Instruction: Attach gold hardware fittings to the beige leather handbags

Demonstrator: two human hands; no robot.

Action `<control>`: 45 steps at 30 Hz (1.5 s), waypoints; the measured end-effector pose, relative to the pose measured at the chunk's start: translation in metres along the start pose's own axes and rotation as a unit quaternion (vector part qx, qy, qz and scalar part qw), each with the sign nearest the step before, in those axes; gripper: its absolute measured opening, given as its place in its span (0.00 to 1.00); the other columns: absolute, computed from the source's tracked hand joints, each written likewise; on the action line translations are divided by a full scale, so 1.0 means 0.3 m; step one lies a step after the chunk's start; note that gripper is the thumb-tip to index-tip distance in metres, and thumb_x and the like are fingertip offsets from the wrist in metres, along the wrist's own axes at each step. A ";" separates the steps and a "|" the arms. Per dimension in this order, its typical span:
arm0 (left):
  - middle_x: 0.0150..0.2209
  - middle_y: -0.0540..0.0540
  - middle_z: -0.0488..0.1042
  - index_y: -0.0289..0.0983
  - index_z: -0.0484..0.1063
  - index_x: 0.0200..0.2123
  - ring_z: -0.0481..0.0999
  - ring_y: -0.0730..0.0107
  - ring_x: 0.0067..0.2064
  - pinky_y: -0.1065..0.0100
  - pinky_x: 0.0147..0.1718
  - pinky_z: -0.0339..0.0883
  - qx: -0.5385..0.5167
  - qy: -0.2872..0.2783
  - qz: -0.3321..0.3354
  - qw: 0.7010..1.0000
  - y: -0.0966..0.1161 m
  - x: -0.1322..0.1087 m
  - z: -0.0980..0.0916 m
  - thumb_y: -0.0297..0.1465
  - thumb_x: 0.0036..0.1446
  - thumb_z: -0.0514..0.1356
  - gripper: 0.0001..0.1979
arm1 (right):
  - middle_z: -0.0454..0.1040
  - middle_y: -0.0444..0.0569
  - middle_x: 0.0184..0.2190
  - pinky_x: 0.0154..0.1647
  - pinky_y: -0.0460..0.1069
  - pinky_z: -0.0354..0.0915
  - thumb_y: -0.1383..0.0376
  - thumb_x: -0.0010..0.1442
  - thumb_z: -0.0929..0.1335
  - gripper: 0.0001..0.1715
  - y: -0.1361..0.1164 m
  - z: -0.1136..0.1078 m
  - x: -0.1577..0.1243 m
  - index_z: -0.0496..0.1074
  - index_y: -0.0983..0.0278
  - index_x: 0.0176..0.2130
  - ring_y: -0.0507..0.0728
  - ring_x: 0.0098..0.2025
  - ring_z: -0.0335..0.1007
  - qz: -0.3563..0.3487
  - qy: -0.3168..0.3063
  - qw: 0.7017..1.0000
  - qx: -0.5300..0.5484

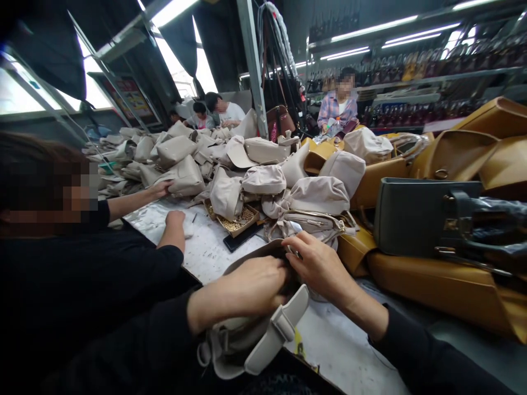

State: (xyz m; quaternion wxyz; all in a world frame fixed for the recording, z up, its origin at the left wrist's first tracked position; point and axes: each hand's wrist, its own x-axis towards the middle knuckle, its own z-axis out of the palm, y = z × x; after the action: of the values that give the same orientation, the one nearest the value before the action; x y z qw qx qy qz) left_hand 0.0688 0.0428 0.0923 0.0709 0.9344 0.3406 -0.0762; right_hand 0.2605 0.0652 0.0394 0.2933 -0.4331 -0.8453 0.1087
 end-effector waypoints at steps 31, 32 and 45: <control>0.47 0.46 0.83 0.37 0.82 0.46 0.80 0.63 0.49 0.67 0.52 0.71 -0.483 0.197 -0.082 0.849 -0.189 -0.046 0.062 0.24 0.58 0.60 0.14 | 0.76 0.56 0.53 0.57 0.61 0.71 0.75 0.63 0.63 0.17 0.016 0.039 -0.026 0.74 0.58 0.44 0.64 0.64 0.67 -0.033 0.055 0.993 0.095; 0.48 0.46 0.83 0.38 0.82 0.46 0.80 0.64 0.51 0.66 0.54 0.70 -0.470 0.199 -0.066 0.858 -0.190 -0.048 0.058 0.23 0.58 0.61 0.15 | 0.76 0.56 0.53 0.58 0.62 0.71 0.74 0.63 0.64 0.16 0.016 0.040 -0.026 0.74 0.58 0.45 0.64 0.65 0.66 -0.035 0.052 0.994 0.095; 0.28 0.49 0.79 0.36 0.80 0.29 0.76 0.68 0.32 0.70 0.33 0.67 -0.422 0.263 -0.219 0.839 -0.198 -0.015 0.072 0.33 0.57 0.64 0.08 | 0.74 0.55 0.48 0.54 0.63 0.72 0.70 0.66 0.66 0.12 0.033 0.066 -0.049 0.71 0.58 0.48 0.66 0.54 0.70 -0.043 0.157 0.987 0.008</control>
State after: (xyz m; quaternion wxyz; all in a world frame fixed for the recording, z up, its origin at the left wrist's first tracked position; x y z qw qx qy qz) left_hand 0.0248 0.0809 0.0672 0.3480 0.6996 0.5417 0.3099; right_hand 0.2621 0.0608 0.0134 0.4299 -0.4059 -0.8058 0.0331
